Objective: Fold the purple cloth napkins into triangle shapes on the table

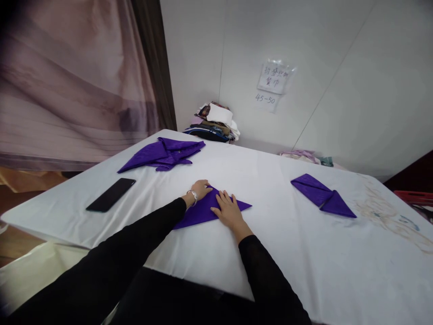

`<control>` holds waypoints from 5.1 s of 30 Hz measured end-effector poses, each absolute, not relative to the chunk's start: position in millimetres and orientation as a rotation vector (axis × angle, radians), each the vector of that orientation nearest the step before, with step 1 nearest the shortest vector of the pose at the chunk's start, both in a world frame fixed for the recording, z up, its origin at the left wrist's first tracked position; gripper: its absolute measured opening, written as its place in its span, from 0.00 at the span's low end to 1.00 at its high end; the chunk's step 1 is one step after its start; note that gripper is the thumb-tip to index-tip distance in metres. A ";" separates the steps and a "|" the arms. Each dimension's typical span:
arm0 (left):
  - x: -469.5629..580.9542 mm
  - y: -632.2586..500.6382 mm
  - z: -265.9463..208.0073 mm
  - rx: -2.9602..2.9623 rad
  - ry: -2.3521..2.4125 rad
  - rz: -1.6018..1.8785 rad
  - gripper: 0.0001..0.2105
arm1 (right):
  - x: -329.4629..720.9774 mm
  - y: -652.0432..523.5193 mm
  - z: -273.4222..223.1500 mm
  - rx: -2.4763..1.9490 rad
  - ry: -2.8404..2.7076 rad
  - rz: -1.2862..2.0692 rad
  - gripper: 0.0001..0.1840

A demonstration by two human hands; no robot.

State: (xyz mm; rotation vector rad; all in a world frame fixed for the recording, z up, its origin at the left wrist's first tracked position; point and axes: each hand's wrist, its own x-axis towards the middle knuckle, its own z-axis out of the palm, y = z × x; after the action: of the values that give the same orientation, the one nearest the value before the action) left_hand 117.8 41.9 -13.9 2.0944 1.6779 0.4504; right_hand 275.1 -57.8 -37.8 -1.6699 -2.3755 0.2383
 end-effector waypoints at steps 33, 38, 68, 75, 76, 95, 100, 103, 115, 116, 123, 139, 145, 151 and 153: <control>116.1 49.3 -39.0 2.138 1.780 0.656 0.11 | 246.4 -41.9 -31.8 -1.684 -2.437 0.282 0.36; 109.8 50.5 -27.2 2.156 1.723 0.646 0.14 | 248.8 -40.7 -40.9 -1.677 -2.440 0.224 0.35; 115.3 0.9 -39.2 2.559 1.338 0.237 0.33 | 328.3 -71.3 -19.4 -2.161 -2.093 0.127 0.35; 115.2 4.1 -41.0 2.601 1.362 0.174 0.26 | 256.8 -79.0 -31.2 -1.671 -2.458 0.287 0.39; 115.2 4.3 -41.2 2.603 1.365 0.176 0.27 | 262.3 -76.9 -33.5 -1.711 -2.436 0.296 0.39; 114.0 20.0 -35.0 2.540 1.292 0.118 0.25 | 318.5 -82.7 -21.1 -2.111 -2.135 0.187 0.37; 110.2 39.6 -17.1 2.606 1.227 0.089 0.14 | 270.8 -122.3 -27.9 -1.702 -2.467 0.200 0.35; 109.7 44.3 -13.1 2.629 1.247 0.091 0.11 | 263.0 -128.2 -31.5 -1.608 -2.513 0.189 0.34; 92.4 38.8 -20.2 2.666 1.338 0.201 0.12 | 247.7 -117.4 -24.0 -1.559 -2.607 0.221 0.33; 90.9 36.4 -21.5 2.672 1.341 0.225 0.13 | 237.7 -119.4 -24.7 -1.514 -2.633 0.243 0.34; 89.3 30.4 -29.3 2.736 1.314 0.270 0.15 | 179.3 -138.4 -25.7 -1.222 -2.708 0.386 0.40; 90.5 53.7 -26.4 2.741 1.315 0.261 0.12 | 225.8 -137.3 -12.6 -1.352 -2.377 0.350 0.24; 94.4 46.0 -23.0 2.659 1.437 0.346 0.13 | 246.7 -103.1 -17.3 -1.661 -2.318 0.261 0.32; 105.8 9.7 -35.5 2.822 1.157 0.406 0.18 | 238.6 -91.6 -29.9 -1.673 -2.377 0.327 0.37; 104.8 3.9 -43.8 2.825 1.104 0.358 0.20 | 238.3 -93.3 -33.1 -1.652 -2.385 0.330 0.36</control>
State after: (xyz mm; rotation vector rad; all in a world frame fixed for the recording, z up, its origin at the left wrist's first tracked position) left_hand 104.8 3.9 -43.8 2.8250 1.1043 0.3583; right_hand 238.3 -93.3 -33.1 -1.6524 -2.3850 0.3304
